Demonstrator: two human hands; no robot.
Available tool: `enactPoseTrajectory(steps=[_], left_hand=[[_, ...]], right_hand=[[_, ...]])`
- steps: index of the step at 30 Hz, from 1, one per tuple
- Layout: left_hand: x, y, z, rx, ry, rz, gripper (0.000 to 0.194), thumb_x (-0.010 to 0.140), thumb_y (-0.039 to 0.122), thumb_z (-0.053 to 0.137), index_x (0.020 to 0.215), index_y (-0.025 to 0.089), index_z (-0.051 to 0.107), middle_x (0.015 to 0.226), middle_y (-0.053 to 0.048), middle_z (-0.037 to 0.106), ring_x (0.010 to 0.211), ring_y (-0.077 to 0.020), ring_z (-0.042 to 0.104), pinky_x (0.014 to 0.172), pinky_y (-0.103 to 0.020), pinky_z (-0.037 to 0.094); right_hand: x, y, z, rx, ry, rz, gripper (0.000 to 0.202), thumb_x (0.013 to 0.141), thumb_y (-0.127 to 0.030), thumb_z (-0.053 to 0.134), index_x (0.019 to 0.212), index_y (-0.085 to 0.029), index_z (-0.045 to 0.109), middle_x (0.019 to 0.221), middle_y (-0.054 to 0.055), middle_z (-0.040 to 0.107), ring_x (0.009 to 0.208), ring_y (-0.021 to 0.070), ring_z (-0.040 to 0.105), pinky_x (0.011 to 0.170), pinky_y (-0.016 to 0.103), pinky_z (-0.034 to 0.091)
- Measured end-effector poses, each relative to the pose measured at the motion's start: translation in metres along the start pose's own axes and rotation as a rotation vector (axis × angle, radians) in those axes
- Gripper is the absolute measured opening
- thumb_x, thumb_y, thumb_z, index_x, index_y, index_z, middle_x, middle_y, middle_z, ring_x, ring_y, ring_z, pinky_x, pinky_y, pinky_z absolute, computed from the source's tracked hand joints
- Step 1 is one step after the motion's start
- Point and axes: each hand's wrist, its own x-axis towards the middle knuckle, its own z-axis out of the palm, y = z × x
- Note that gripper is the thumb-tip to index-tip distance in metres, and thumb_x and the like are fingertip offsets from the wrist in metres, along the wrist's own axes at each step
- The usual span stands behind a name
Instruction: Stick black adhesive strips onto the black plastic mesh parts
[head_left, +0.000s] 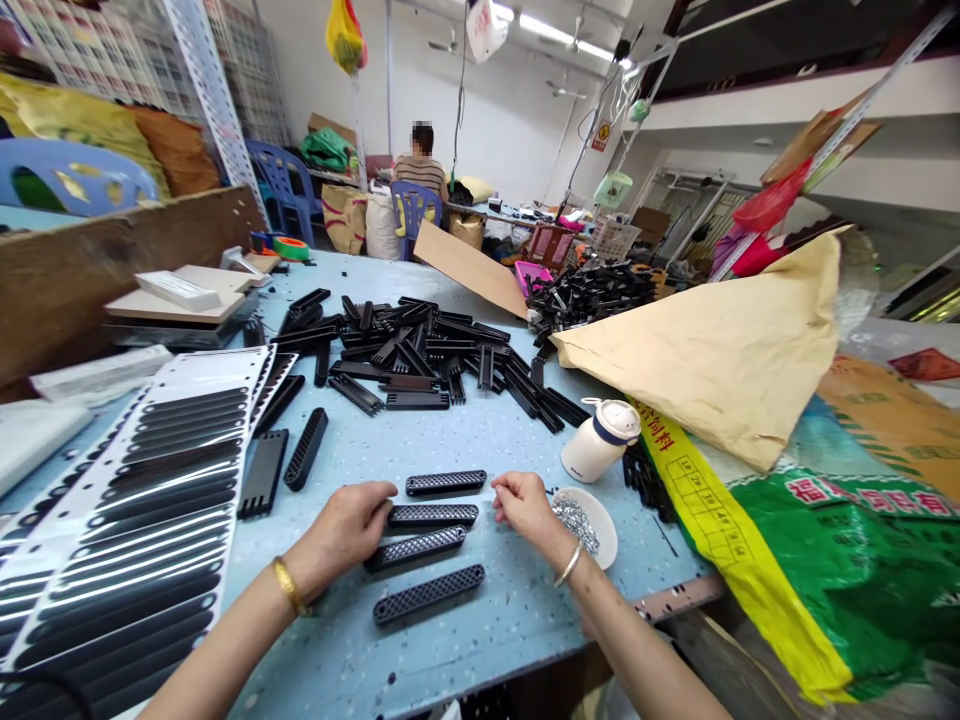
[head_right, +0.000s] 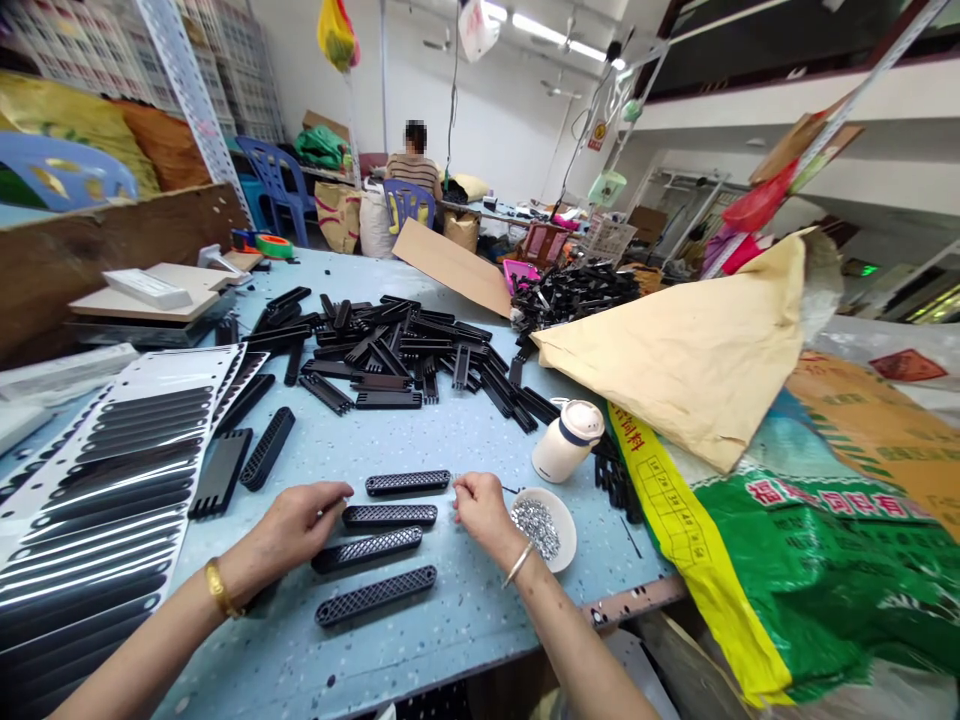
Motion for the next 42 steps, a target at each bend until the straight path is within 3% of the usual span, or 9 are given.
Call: enactPoseTrajectory(steps=[4, 8, 14, 18, 22, 28, 33, 39, 42], left_hand=[[-0.002, 0.000, -0.003, 0.031, 0.027, -0.048, 0.036, 0.088, 0.032, 0.038, 0.100, 0.017, 0.067, 0.083, -0.010, 0.073, 0.078, -0.0248, 0.067, 0.073, -0.032, 0.045], [0.000, 0.008, 0.004, 0.028, -0.042, -0.024, 0.021, 0.078, 0.032, 0.052, 0.076, 0.020, 0.069, 0.065, -0.006, 0.069, 0.067, -0.0240, 0.065, 0.064, -0.030, 0.042], [-0.009, 0.012, 0.014, -0.065, 0.059, -0.139, 0.033, 0.087, 0.038, 0.040, 0.070, 0.020, 0.063, 0.059, -0.001, 0.064, 0.059, -0.0181, 0.061, 0.057, -0.025, 0.040], [-0.015, 0.007, 0.022, -0.081, 0.171, -0.256, 0.020, 0.082, 0.032, 0.043, 0.073, 0.019, 0.056, 0.065, -0.003, 0.065, 0.062, -0.0183, 0.062, 0.058, -0.025, 0.042], [-0.016, 0.008, 0.027, -0.057, 0.177, -0.210, 0.008, 0.075, 0.024, 0.048, 0.078, 0.020, 0.055, 0.070, -0.003, 0.068, 0.068, -0.0208, 0.065, 0.063, -0.028, 0.043], [-0.035, -0.002, 0.007, -0.059, 0.184, -0.083, 0.020, 0.080, 0.028, 0.043, 0.084, 0.022, 0.062, 0.084, -0.008, 0.073, 0.080, -0.0232, 0.068, 0.073, -0.030, 0.046], [-0.069, -0.021, -0.012, 0.019, 0.269, -0.324, 0.027, 0.072, 0.040, 0.059, 0.090, 0.021, 0.063, 0.073, -0.005, 0.067, 0.070, -0.0263, 0.064, 0.065, -0.032, 0.043], [-0.085, -0.029, -0.012, -0.190, 0.238, -0.447, 0.024, 0.070, 0.035, 0.056, 0.085, 0.018, 0.064, 0.067, -0.003, 0.065, 0.066, -0.0225, 0.063, 0.063, -0.030, 0.044], [-0.091, -0.024, -0.023, -0.520, 0.208, -0.423, 0.031, 0.074, 0.042, 0.058, 0.089, 0.015, 0.065, 0.077, -0.005, 0.069, 0.070, -0.0201, 0.063, 0.063, -0.028, 0.047]], right_hand=[[-0.001, -0.003, 0.011, -0.001, -0.010, -0.037, 0.026, 0.080, -0.028, 0.057, 0.056, -0.017, 0.061, 0.045, -0.002, 0.056, 0.036, 0.0119, 0.052, 0.037, 0.020, 0.035], [-0.008, -0.004, 0.029, 0.024, -0.070, -0.062, 0.036, 0.079, -0.033, 0.057, 0.046, -0.019, 0.055, 0.036, -0.002, 0.050, 0.028, 0.0131, 0.047, 0.031, 0.021, 0.028], [-0.017, -0.004, 0.034, 0.117, 0.088, -0.156, 0.003, 0.067, -0.019, 0.064, 0.068, -0.016, 0.064, 0.055, 0.000, 0.063, 0.051, 0.0167, 0.062, 0.046, 0.023, 0.046], [-0.022, -0.005, 0.039, 0.137, 0.174, -0.238, 0.027, 0.067, -0.013, 0.061, 0.094, -0.014, 0.065, 0.074, 0.004, 0.069, 0.066, 0.0186, 0.067, 0.061, 0.027, 0.055], [-0.026, -0.001, 0.042, 0.034, 0.235, -0.360, 0.043, 0.065, -0.005, 0.055, 0.106, -0.015, 0.067, 0.088, 0.009, 0.071, 0.081, 0.0231, 0.067, 0.077, 0.036, 0.055], [-0.031, 0.004, 0.021, -0.089, 0.253, -0.452, 0.033, 0.071, -0.007, 0.054, 0.098, -0.016, 0.071, 0.085, 0.009, 0.069, 0.076, 0.0224, 0.065, 0.069, 0.033, 0.053], [-0.040, -0.009, 0.006, -0.078, 0.275, -0.486, 0.018, 0.086, -0.019, 0.052, 0.090, -0.016, 0.070, 0.079, 0.007, 0.066, 0.069, 0.0193, 0.062, 0.062, 0.029, 0.050], [-0.054, -0.033, 0.024, -0.049, 0.187, -0.654, 0.019, 0.089, -0.020, 0.052, 0.083, -0.017, 0.069, 0.068, 0.004, 0.063, 0.058, 0.0157, 0.058, 0.055, 0.026, 0.047], [-0.062, -0.041, 0.028, -0.067, 0.186, -0.685, 0.020, 0.089, -0.019, 0.051, 0.083, -0.017, 0.070, 0.067, 0.004, 0.063, 0.058, 0.0162, 0.058, 0.055, 0.027, 0.048]])
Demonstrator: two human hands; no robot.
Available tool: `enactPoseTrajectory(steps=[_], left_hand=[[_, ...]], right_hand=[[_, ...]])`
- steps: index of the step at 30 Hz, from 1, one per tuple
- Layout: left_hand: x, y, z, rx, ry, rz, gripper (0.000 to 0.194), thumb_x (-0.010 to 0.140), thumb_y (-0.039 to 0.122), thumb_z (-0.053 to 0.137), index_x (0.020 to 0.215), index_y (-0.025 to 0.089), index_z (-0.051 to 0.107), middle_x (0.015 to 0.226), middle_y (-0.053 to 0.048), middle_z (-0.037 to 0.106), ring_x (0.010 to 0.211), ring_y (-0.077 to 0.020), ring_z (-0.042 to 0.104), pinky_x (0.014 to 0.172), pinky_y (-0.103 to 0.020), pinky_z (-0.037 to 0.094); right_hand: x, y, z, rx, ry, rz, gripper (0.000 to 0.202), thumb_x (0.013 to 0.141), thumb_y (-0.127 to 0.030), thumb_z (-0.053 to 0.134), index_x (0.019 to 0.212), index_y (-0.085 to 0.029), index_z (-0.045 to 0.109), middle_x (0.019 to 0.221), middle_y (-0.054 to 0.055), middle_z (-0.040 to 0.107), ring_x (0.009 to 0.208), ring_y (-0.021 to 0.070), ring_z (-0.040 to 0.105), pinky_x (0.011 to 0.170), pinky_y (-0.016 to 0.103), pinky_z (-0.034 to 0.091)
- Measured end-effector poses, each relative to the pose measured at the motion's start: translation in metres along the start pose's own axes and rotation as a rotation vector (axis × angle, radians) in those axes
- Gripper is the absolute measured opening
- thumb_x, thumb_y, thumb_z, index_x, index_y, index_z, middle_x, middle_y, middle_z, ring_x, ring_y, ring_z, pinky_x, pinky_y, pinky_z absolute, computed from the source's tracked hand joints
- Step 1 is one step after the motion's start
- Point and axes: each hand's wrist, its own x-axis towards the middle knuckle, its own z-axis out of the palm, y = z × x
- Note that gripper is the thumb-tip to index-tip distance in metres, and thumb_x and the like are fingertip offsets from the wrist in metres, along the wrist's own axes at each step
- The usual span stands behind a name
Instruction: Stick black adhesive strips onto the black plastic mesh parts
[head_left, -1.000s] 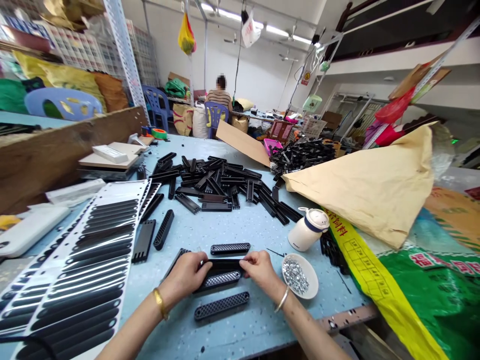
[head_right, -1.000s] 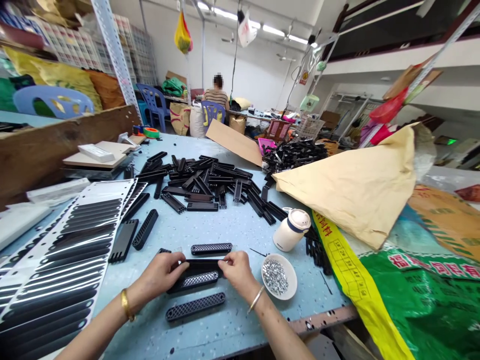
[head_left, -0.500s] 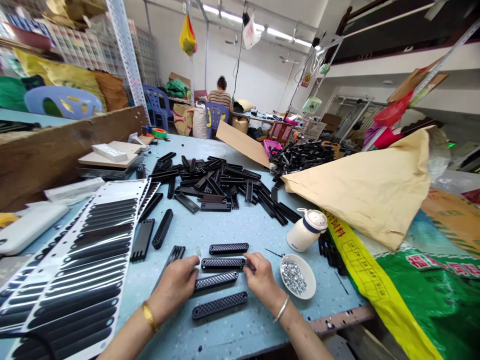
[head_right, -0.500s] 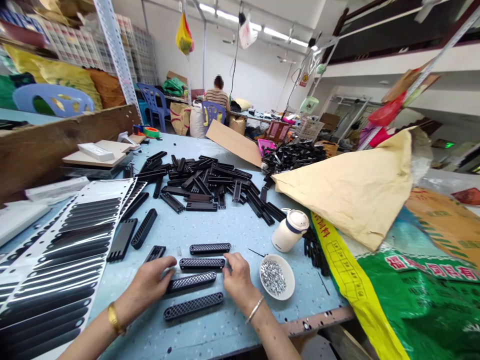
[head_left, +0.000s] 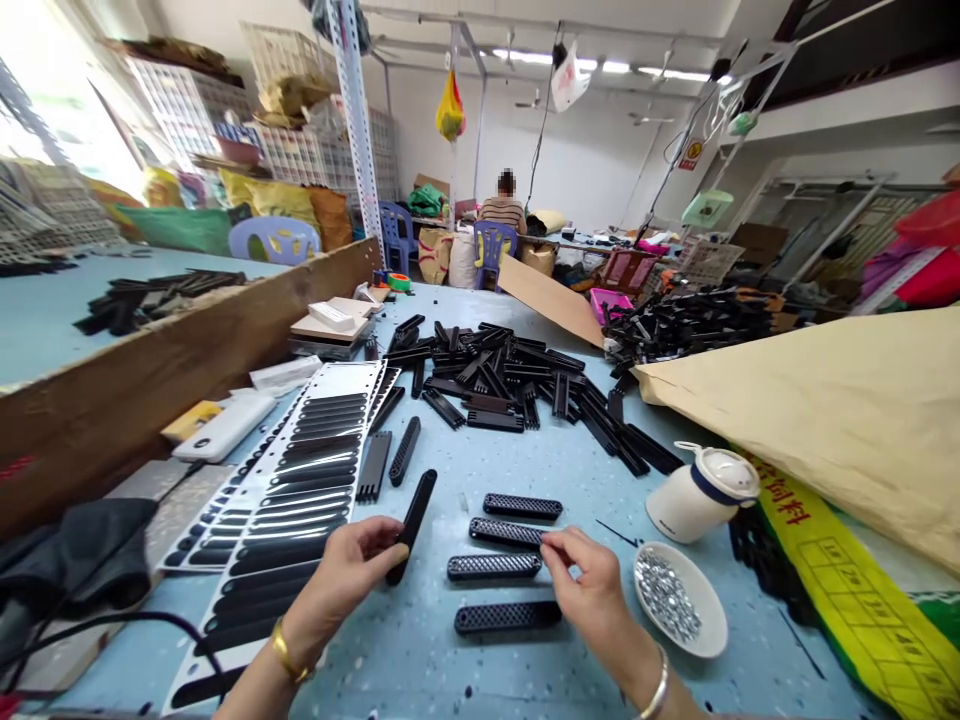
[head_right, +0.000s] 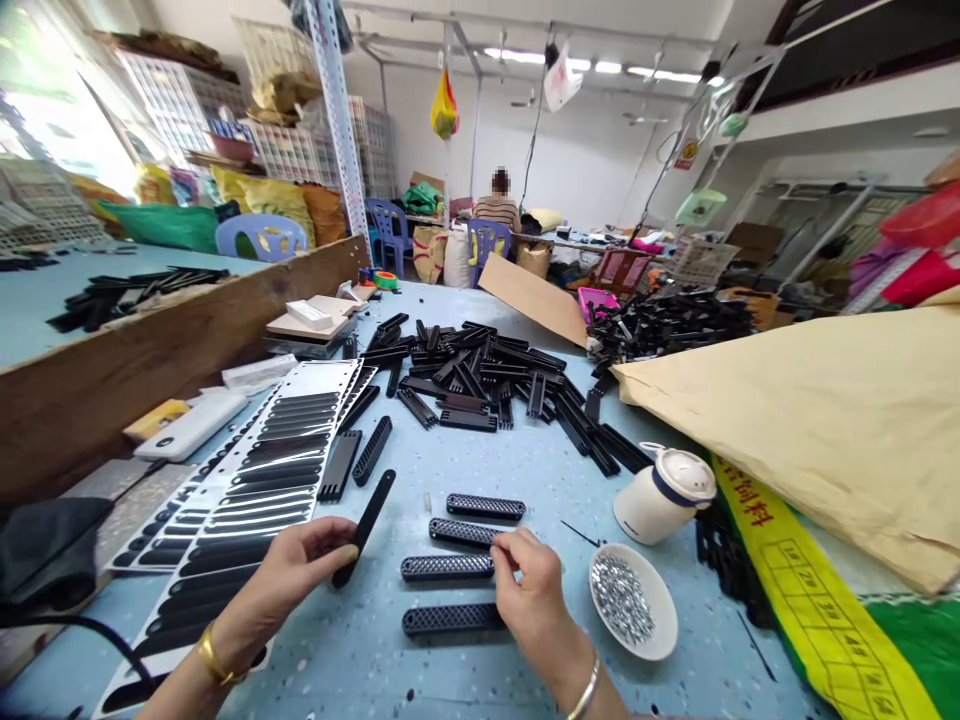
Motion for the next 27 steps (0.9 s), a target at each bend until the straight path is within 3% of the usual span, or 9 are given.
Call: enactPoseTrajectory(steps=[3, 6, 8, 11, 14, 17, 19, 23, 27], left_hand=[[-0.011, 0.015, -0.006, -0.303, -0.125, -0.037, 0.028, 0.070, 0.038, 0.067, 0.084, 0.014, 0.066, 0.074, -0.003, 0.066, 0.067, -0.0171, 0.059, 0.061, -0.026, 0.045], [-0.025, 0.032, -0.004, -0.370, -0.200, -0.065, 0.027, 0.066, 0.036, 0.071, 0.082, 0.014, 0.066, 0.073, -0.003, 0.065, 0.068, -0.0165, 0.057, 0.061, -0.026, 0.044], [-0.035, 0.039, 0.002, -0.380, -0.283, -0.078, 0.028, 0.066, 0.037, 0.070, 0.081, 0.015, 0.066, 0.073, -0.003, 0.065, 0.066, -0.0164, 0.056, 0.059, -0.026, 0.043], [-0.053, 0.040, 0.015, -0.310, -0.461, -0.059, 0.023, 0.066, 0.032, 0.066, 0.084, 0.017, 0.068, 0.075, -0.002, 0.064, 0.066, -0.0159, 0.056, 0.059, -0.026, 0.045], [-0.068, 0.032, 0.032, -0.165, -0.528, -0.034, 0.028, 0.062, 0.023, 0.063, 0.089, 0.020, 0.068, 0.081, -0.001, 0.065, 0.072, -0.0170, 0.059, 0.067, -0.028, 0.050], [-0.075, 0.020, 0.050, -0.010, -0.420, 0.011, 0.020, 0.065, 0.023, 0.060, 0.084, 0.021, 0.067, 0.078, -0.001, 0.067, 0.072, -0.0190, 0.062, 0.068, -0.031, 0.053], [-0.075, 0.009, 0.058, 0.110, -0.229, 0.131, 0.017, 0.069, 0.031, 0.064, 0.083, 0.021, 0.067, 0.080, -0.004, 0.070, 0.076, -0.0229, 0.065, 0.072, -0.035, 0.055], [-0.064, -0.012, 0.067, 0.201, 0.181, 0.319, 0.046, 0.069, 0.045, 0.073, 0.108, 0.022, 0.065, 0.106, -0.011, 0.072, 0.099, -0.0327, 0.067, 0.089, -0.046, 0.055], [-0.044, -0.016, 0.077, 0.143, 0.240, 0.329, 0.054, 0.089, 0.042, 0.052, 0.139, 0.022, 0.045, 0.142, -0.012, 0.053, 0.131, -0.0314, 0.048, 0.109, -0.049, 0.040]], right_hand=[[-0.001, -0.010, -0.003, 0.009, -0.024, 0.030, 0.018, 0.088, -0.020, 0.053, 0.082, -0.018, 0.070, 0.068, 0.005, 0.064, 0.059, 0.0170, 0.059, 0.056, 0.028, 0.049], [-0.001, -0.024, -0.007, 0.092, -0.076, 0.131, 0.017, 0.086, -0.022, 0.055, 0.080, -0.019, 0.070, 0.067, 0.004, 0.065, 0.059, 0.0178, 0.060, 0.055, 0.028, 0.052], [-0.003, -0.034, -0.012, 0.139, -0.104, 0.162, 0.017, 0.085, -0.021, 0.057, 0.094, -0.019, 0.071, 0.078, 0.006, 0.069, 0.065, 0.0193, 0.064, 0.059, 0.029, 0.055], [-0.017, -0.049, -0.022, 0.067, -0.200, 0.052, 0.048, 0.078, -0.016, 0.062, 0.126, -0.021, 0.061, 0.114, 0.012, 0.067, 0.096, 0.0264, 0.066, 0.079, 0.037, 0.057], [-0.044, -0.055, -0.028, -0.031, -0.352, -0.101, 0.048, 0.077, -0.009, 0.060, 0.122, -0.025, 0.064, 0.114, 0.010, 0.067, 0.101, 0.0267, 0.065, 0.085, 0.038, 0.056], [-0.072, -0.043, -0.025, -0.104, -0.374, -0.123, 0.036, 0.078, -0.006, 0.055, 0.107, -0.022, 0.069, 0.096, 0.010, 0.070, 0.083, 0.0246, 0.067, 0.074, 0.035, 0.058], [-0.085, -0.027, -0.018, -0.144, -0.323, -0.063, 0.031, 0.080, -0.007, 0.056, 0.104, -0.020, 0.069, 0.089, 0.010, 0.068, 0.078, 0.0247, 0.066, 0.070, 0.036, 0.057], [-0.092, -0.002, 0.000, -0.118, -0.198, 0.061, 0.028, 0.081, -0.008, 0.057, 0.104, -0.019, 0.067, 0.083, 0.007, 0.063, 0.074, 0.0221, 0.063, 0.065, 0.033, 0.055], [-0.084, 0.000, 0.001, -0.092, -0.125, 0.080, 0.027, 0.079, -0.017, 0.067, 0.106, -0.020, 0.065, 0.086, 0.007, 0.064, 0.074, 0.0219, 0.062, 0.063, 0.032, 0.054]])
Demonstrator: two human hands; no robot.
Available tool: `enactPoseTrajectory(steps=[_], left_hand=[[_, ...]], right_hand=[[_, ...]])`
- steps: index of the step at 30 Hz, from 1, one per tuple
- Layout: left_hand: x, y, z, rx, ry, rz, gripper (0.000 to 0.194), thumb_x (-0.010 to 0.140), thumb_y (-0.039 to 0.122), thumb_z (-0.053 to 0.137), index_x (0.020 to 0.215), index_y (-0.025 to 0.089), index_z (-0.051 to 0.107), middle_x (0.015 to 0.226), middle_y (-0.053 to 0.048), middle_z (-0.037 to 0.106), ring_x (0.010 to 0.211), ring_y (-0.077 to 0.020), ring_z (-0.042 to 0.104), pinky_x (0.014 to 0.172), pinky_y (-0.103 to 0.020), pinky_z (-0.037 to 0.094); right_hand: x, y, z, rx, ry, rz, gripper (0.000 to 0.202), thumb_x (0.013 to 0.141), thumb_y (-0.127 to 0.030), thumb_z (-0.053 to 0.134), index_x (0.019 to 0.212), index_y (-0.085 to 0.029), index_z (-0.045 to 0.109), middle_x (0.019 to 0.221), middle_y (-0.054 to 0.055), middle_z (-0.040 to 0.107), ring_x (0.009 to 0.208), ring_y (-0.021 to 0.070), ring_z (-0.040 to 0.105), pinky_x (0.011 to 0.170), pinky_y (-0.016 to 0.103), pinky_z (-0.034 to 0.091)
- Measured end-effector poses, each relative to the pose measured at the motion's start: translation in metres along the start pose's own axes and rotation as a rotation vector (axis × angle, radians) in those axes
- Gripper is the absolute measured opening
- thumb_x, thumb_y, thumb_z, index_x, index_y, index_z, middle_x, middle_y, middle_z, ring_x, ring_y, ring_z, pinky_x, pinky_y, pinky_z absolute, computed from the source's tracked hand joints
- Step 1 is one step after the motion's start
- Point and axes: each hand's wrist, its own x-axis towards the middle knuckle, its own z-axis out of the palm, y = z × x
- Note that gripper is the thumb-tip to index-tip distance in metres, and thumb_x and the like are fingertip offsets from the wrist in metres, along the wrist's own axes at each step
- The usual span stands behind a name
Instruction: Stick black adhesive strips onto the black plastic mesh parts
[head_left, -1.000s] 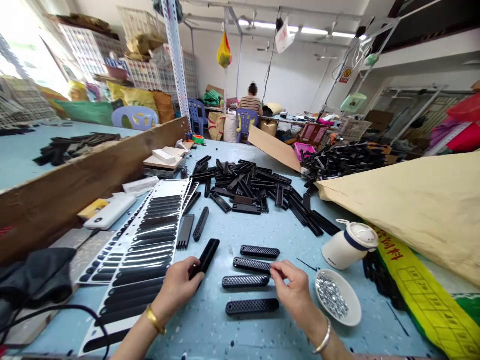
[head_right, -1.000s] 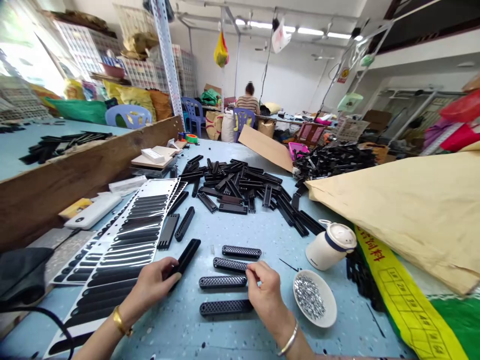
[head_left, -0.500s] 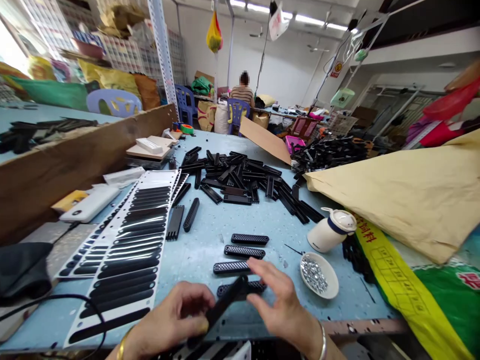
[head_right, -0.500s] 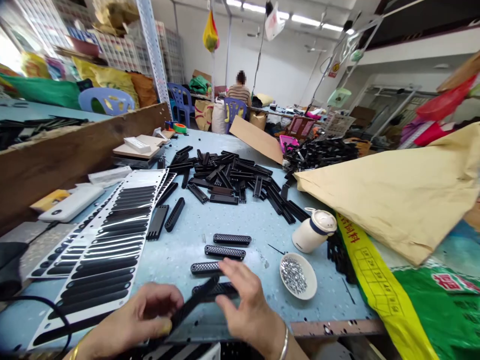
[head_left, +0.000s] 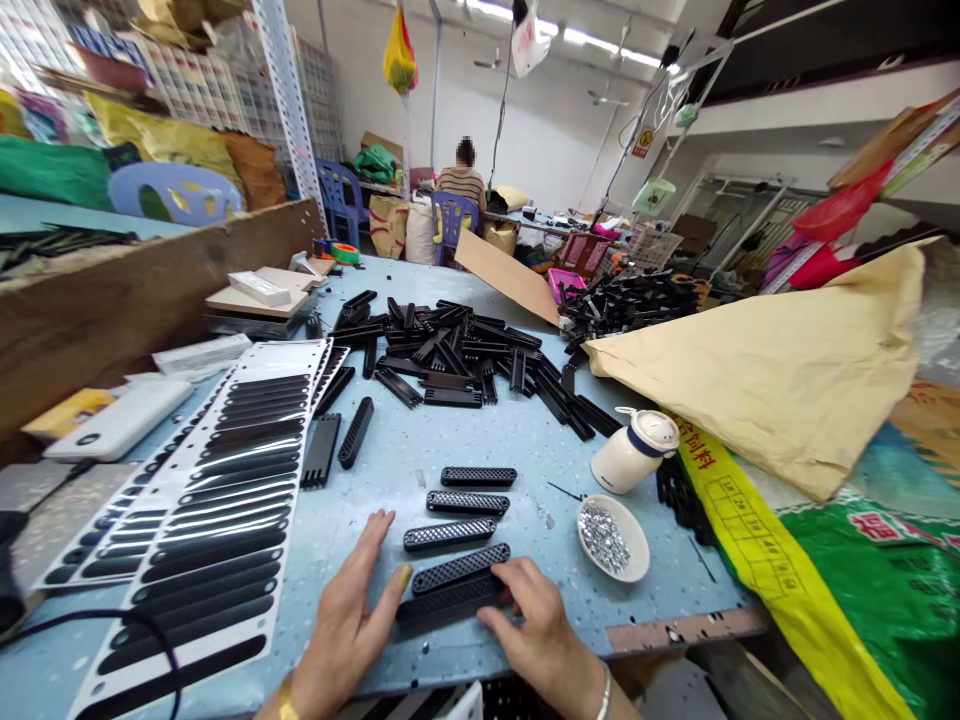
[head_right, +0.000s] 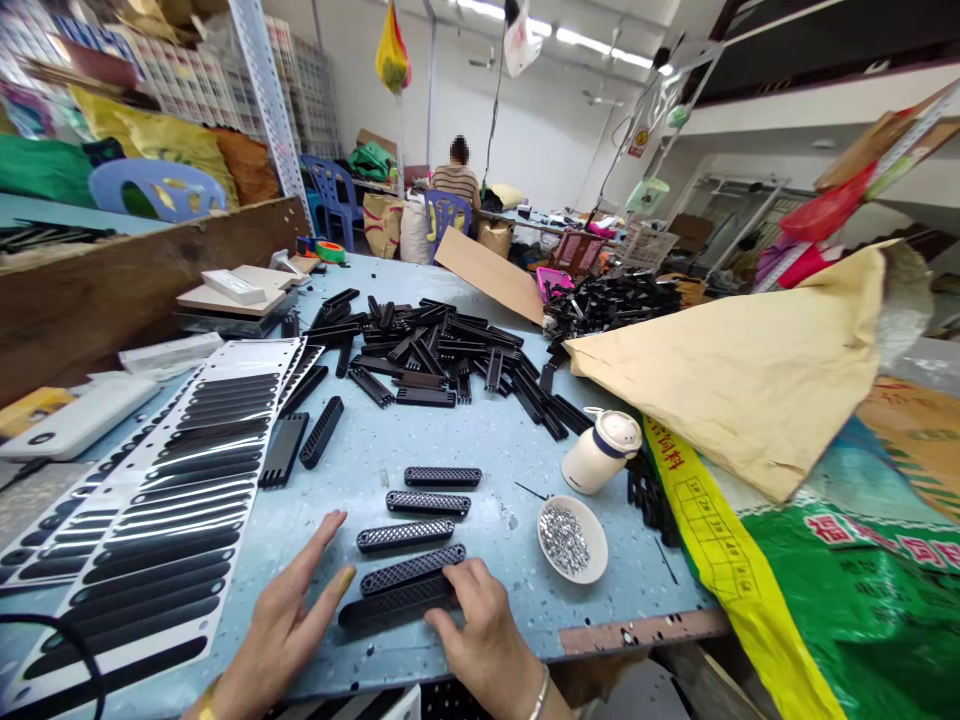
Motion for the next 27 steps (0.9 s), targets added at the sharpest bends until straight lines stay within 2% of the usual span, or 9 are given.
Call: enactPoseTrajectory(steps=[3, 7, 9, 11, 14, 17, 21, 24, 27], left_hand=[[0.011, 0.002, 0.019, -0.059, -0.038, -0.025, 0.056, 0.096, 0.040, 0.041, 0.147, 0.020, 0.033, 0.155, -0.011, 0.034, 0.143, -0.0295, 0.027, 0.115, -0.052, 0.027], [0.027, 0.003, 0.043, -0.122, 0.001, -0.063, 0.055, 0.097, 0.038, 0.037, 0.149, 0.021, 0.030, 0.158, -0.009, 0.027, 0.146, -0.0269, 0.014, 0.119, -0.051, 0.017], [0.039, 0.003, 0.051, -0.137, 0.022, -0.071, 0.054, 0.098, 0.037, 0.036, 0.148, 0.017, 0.033, 0.157, -0.011, 0.029, 0.146, -0.0266, 0.016, 0.119, -0.050, 0.018], [0.054, 0.001, 0.055, -0.133, 0.019, -0.067, 0.054, 0.097, 0.036, 0.035, 0.146, 0.013, 0.036, 0.155, -0.013, 0.032, 0.145, -0.0270, 0.020, 0.118, -0.049, 0.021], [0.075, 0.001, 0.054, -0.127, -0.017, -0.056, 0.052, 0.095, 0.037, 0.037, 0.139, 0.011, 0.047, 0.146, -0.015, 0.048, 0.139, -0.0267, 0.037, 0.115, -0.044, 0.032], [0.078, 0.006, 0.050, -0.154, -0.078, -0.058, 0.047, 0.095, 0.039, 0.036, 0.123, 0.014, 0.063, 0.124, -0.012, 0.067, 0.119, -0.0252, 0.060, 0.105, -0.040, 0.045], [0.061, 0.008, 0.033, -0.156, -0.130, -0.062, 0.044, 0.095, 0.041, 0.036, 0.110, 0.017, 0.069, 0.108, -0.010, 0.074, 0.102, -0.0243, 0.068, 0.093, -0.038, 0.052], [0.065, -0.005, 0.009, -0.020, -0.046, -0.026, 0.042, 0.090, 0.041, 0.044, 0.117, 0.018, 0.065, 0.123, -0.012, 0.067, 0.122, -0.0271, 0.057, 0.105, -0.040, 0.043], [0.096, -0.030, -0.023, 0.229, 0.135, -0.075, 0.049, 0.085, 0.040, 0.051, 0.125, 0.014, 0.059, 0.137, -0.017, 0.055, 0.140, -0.0332, 0.034, 0.114, -0.048, 0.027]], right_hand=[[0.024, 0.003, -0.012, -0.013, 0.120, -0.014, 0.016, 0.087, -0.025, 0.061, 0.101, -0.019, 0.067, 0.084, 0.008, 0.065, 0.077, 0.0222, 0.062, 0.069, 0.034, 0.053], [0.084, 0.028, -0.014, 0.021, 0.283, 0.145, 0.035, 0.097, -0.036, 0.042, 0.109, -0.015, 0.067, 0.107, 0.015, 0.068, 0.099, 0.0251, 0.062, 0.089, 0.039, 0.049], [0.111, 0.041, -0.002, 0.042, 0.292, 0.172, 0.043, 0.096, -0.044, 0.041, 0.101, -0.013, 0.070, 0.100, 0.015, 0.071, 0.094, 0.0263, 0.064, 0.085, 0.039, 0.050], [0.127, 0.049, 0.013, 0.073, 0.257, 0.160, 0.043, 0.093, -0.046, 0.045, 0.084, -0.014, 0.073, 0.082, 0.012, 0.073, 0.079, 0.0244, 0.065, 0.078, 0.037, 0.051], [0.126, 0.048, 0.029, 0.108, 0.198, 0.124, 0.037, 0.089, -0.041, 0.051, 0.070, -0.017, 0.072, 0.071, 0.007, 0.071, 0.074, 0.0225, 0.065, 0.084, 0.037, 0.050], [0.111, 0.038, 0.031, 0.123, 0.141, 0.113, 0.031, 0.088, -0.035, 0.052, 0.071, -0.019, 0.074, 0.072, 0.006, 0.072, 0.078, 0.0216, 0.067, 0.087, 0.036, 0.049], [0.094, 0.021, 0.026, 0.153, 0.076, 0.118, 0.032, 0.089, -0.033, 0.052, 0.070, -0.019, 0.074, 0.070, 0.006, 0.073, 0.071, 0.0205, 0.067, 0.071, 0.030, 0.052], [0.083, 0.015, 0.020, 0.200, 0.083, 0.116, 0.031, 0.091, -0.036, 0.052, 0.082, -0.018, 0.076, 0.080, 0.009, 0.074, 0.076, 0.0228, 0.068, 0.072, 0.031, 0.053], [0.074, 0.024, 0.017, 0.280, 0.173, 0.233, 0.033, 0.088, -0.045, 0.056, 0.087, -0.019, 0.075, 0.089, 0.010, 0.075, 0.081, 0.0256, 0.069, 0.075, 0.032, 0.055]])
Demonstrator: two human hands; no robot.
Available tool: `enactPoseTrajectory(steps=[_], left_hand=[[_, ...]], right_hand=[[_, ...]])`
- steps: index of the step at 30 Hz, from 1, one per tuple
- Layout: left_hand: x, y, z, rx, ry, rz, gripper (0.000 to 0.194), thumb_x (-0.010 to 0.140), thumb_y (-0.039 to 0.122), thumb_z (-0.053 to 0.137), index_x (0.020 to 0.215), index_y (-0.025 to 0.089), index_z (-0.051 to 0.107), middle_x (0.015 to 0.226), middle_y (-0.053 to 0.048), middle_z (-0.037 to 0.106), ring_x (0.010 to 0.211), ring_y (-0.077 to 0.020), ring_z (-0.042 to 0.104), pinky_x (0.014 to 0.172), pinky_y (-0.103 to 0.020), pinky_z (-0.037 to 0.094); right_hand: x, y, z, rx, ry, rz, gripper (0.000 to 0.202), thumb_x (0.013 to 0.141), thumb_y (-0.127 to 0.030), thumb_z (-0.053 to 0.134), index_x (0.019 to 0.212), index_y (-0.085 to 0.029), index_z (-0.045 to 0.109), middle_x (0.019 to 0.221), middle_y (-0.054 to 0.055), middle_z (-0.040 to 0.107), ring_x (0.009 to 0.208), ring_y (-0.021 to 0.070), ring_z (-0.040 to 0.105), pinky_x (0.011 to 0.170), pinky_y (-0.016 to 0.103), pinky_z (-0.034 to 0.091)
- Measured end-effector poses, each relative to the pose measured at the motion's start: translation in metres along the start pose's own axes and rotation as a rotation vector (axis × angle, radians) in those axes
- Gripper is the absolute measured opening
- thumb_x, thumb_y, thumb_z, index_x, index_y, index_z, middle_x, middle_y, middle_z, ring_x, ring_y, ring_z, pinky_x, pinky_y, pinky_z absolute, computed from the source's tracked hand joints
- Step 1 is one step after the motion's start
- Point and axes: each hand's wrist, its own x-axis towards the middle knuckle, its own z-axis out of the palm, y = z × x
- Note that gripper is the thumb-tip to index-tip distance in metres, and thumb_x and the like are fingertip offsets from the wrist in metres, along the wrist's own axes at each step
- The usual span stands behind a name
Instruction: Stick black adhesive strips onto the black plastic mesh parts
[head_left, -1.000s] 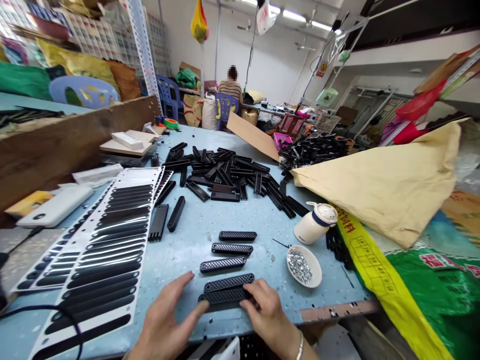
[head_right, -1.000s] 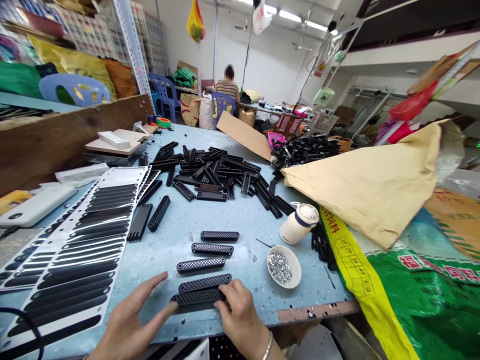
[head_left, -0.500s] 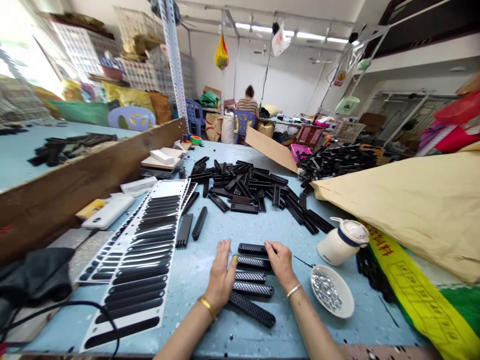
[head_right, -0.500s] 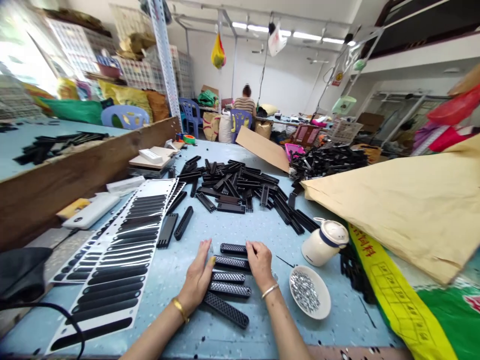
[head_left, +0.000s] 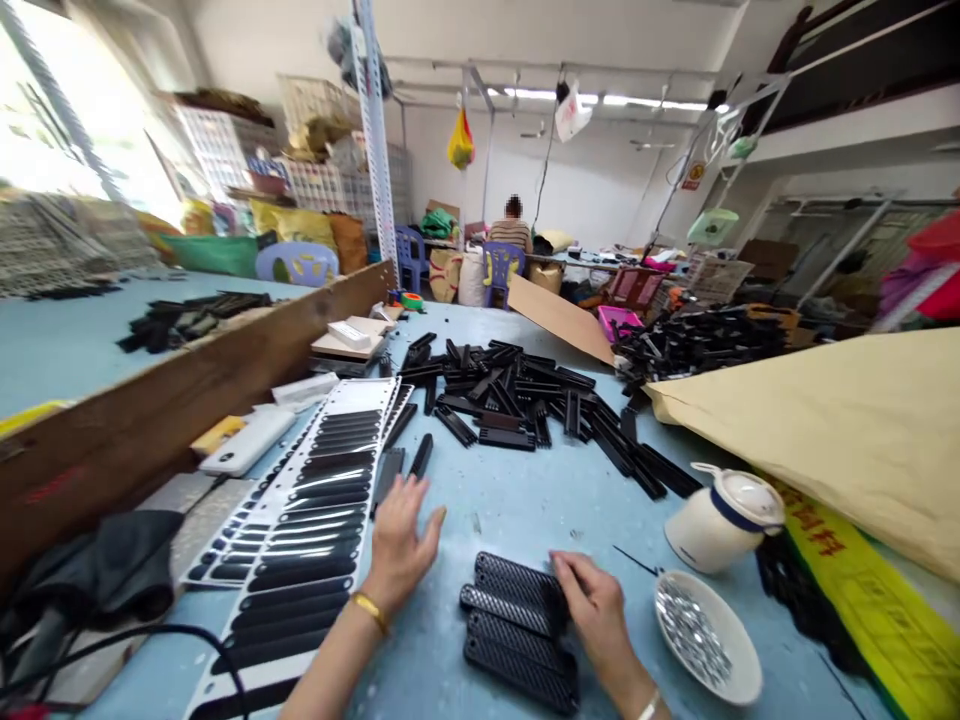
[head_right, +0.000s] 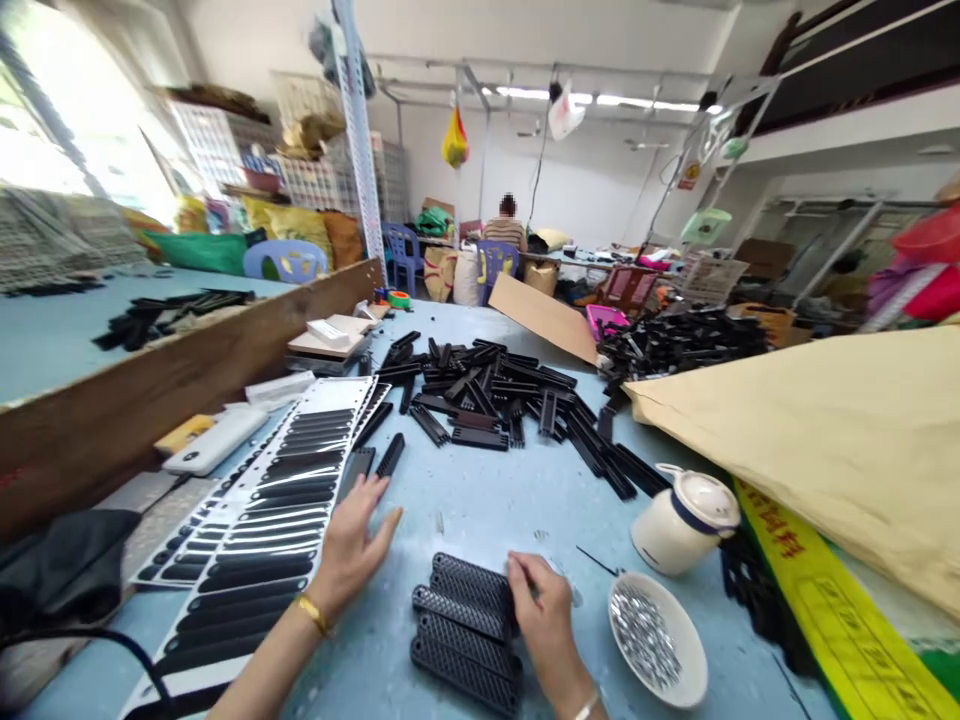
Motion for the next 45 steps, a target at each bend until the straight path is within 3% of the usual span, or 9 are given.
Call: enactPoseTrajectory(steps=[5, 10, 13, 16, 19, 25, 32, 38, 45], left_hand=[[0.060, -0.024, 0.004, 0.055, 0.031, -0.113, 0.045, 0.081, 0.035, 0.058, 0.120, 0.014, 0.061, 0.126, -0.019, 0.062, 0.134, -0.0424, 0.039, 0.106, -0.061, 0.032], [0.090, 0.011, 0.059, -0.068, -0.042, -0.091, 0.051, 0.079, 0.024, 0.057, 0.129, 0.013, 0.057, 0.140, -0.020, 0.052, 0.138, -0.0389, 0.034, 0.109, -0.057, 0.032], [0.099, 0.038, 0.068, -0.190, -0.088, -0.048, 0.054, 0.084, 0.027, 0.051, 0.134, 0.009, 0.052, 0.143, -0.020, 0.049, 0.140, -0.0335, 0.033, 0.112, -0.049, 0.033], [0.078, 0.051, 0.054, -0.331, -0.135, 0.016, 0.054, 0.089, 0.037, 0.043, 0.135, 0.012, 0.053, 0.145, -0.014, 0.049, 0.141, -0.0290, 0.032, 0.115, -0.046, 0.029], [0.027, 0.041, 0.042, -0.465, -0.268, 0.040, 0.052, 0.091, 0.049, 0.039, 0.125, 0.018, 0.063, 0.131, -0.008, 0.063, 0.125, -0.0284, 0.055, 0.109, -0.047, 0.040], [-0.054, 0.025, 0.045, -0.674, -0.281, -0.192, 0.056, 0.081, 0.062, 0.051, 0.115, 0.022, 0.070, 0.125, -0.006, 0.067, 0.125, -0.0324, 0.054, 0.113, -0.052, 0.031], [-0.063, 0.037, 0.022, -0.670, -0.121, -0.272, 0.058, 0.076, 0.062, 0.054, 0.099, 0.013, 0.074, 0.110, -0.013, 0.073, 0.114, -0.0361, 0.061, 0.110, -0.055, 0.035], [-0.072, 0.036, 0.021, -0.718, -0.094, -0.297, 0.063, 0.083, 0.056, 0.048, 0.118, 0.006, 0.065, 0.129, -0.016, 0.063, 0.127, -0.0292, 0.053, 0.113, -0.044, 0.033], [-0.067, 0.039, 0.023, -0.736, -0.125, -0.262, 0.060, 0.084, 0.056, 0.047, 0.114, 0.008, 0.067, 0.126, -0.015, 0.065, 0.124, -0.0292, 0.054, 0.113, -0.045, 0.032]], right_hand=[[-0.012, 0.024, -0.003, 0.120, 0.068, 0.151, 0.043, 0.081, -0.058, 0.062, 0.087, -0.018, 0.076, 0.090, 0.012, 0.076, 0.084, 0.0308, 0.071, 0.074, 0.034, 0.059], [-0.025, 0.037, 0.007, 0.098, 0.199, 0.106, 0.045, 0.083, -0.060, 0.058, 0.094, -0.020, 0.076, 0.100, 0.013, 0.074, 0.095, 0.0323, 0.069, 0.081, 0.039, 0.058], [-0.029, 0.041, 0.007, 0.097, 0.236, 0.151, 0.047, 0.087, -0.060, 0.053, 0.099, -0.020, 0.075, 0.103, 0.013, 0.074, 0.098, 0.0327, 0.069, 0.086, 0.042, 0.057], [-0.035, 0.041, 0.004, 0.127, 0.271, 0.173, 0.052, 0.091, -0.061, 0.046, 0.104, -0.019, 0.074, 0.108, 0.015, 0.072, 0.099, 0.0325, 0.068, 0.086, 0.043, 0.057], [-0.042, 0.036, 0.009, 0.103, 0.325, 0.168, 0.057, 0.093, -0.062, 0.041, 0.112, -0.017, 0.071, 0.117, 0.015, 0.069, 0.108, 0.0319, 0.065, 0.092, 0.043, 0.054], [-0.034, 0.003, 0.032, 0.079, 0.248, 0.096, 0.049, 0.095, -0.056, 0.043, 0.111, -0.018, 0.070, 0.116, 0.012, 0.068, 0.110, 0.0267, 0.062, 0.096, 0.037, 0.050], [-0.024, -0.029, 0.033, 0.238, 0.083, 0.033, 0.038, 0.096, -0.046, 0.045, 0.092, -0.018, 0.071, 0.095, 0.008, 0.070, 0.093, 0.0216, 0.064, 0.089, 0.032, 0.048], [-0.012, -0.005, 0.022, 0.631, 0.260, 0.349, 0.047, 0.086, -0.058, 0.052, 0.095, -0.016, 0.069, 0.103, 0.014, 0.072, 0.102, 0.0282, 0.066, 0.086, 0.043, 0.052], [0.004, -0.011, 0.047, 0.708, 0.230, 0.330, 0.047, 0.087, -0.056, 0.050, 0.083, -0.013, 0.069, 0.085, 0.014, 0.075, 0.085, 0.0272, 0.071, 0.083, 0.044, 0.053]])
